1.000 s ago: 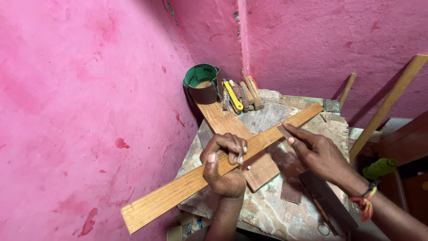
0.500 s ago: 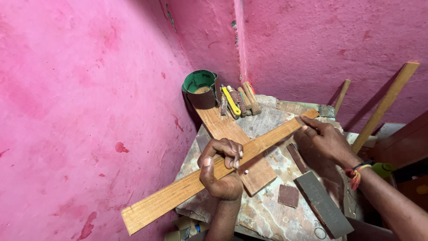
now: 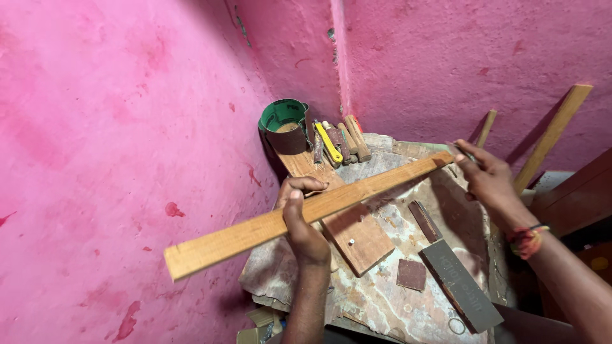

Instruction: The person smooths a long wooden stick using a sanding block, repeatedly rubbing the surface and edges. The person holds the stick with one hand and sands with the other, rotating the stick to access different sides.

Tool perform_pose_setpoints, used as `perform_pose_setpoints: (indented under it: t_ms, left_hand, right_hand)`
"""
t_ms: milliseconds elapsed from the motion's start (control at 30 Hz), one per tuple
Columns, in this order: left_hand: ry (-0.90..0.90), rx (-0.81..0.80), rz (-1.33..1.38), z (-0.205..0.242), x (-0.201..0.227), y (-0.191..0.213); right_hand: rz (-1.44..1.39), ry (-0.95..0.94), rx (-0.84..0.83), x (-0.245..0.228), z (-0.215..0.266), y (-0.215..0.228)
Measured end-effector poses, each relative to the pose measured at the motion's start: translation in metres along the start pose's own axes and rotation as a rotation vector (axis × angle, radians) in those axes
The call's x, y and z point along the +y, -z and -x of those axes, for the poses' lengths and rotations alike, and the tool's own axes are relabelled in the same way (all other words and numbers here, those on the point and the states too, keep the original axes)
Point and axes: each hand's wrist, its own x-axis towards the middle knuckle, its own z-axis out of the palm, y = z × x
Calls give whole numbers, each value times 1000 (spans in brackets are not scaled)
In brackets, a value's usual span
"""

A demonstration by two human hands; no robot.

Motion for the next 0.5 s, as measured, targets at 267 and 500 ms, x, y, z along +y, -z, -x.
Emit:
perform_pose_setpoints:
  t_ms: [267,500]
  left_hand:
    - [510,-77,-201,0,-2,-4]
    - [624,-20,10,-2,8,-12]
  right_hand:
    - [-618,-70,-159,1,19,17]
    - [-818,46,-205,7,23,28]
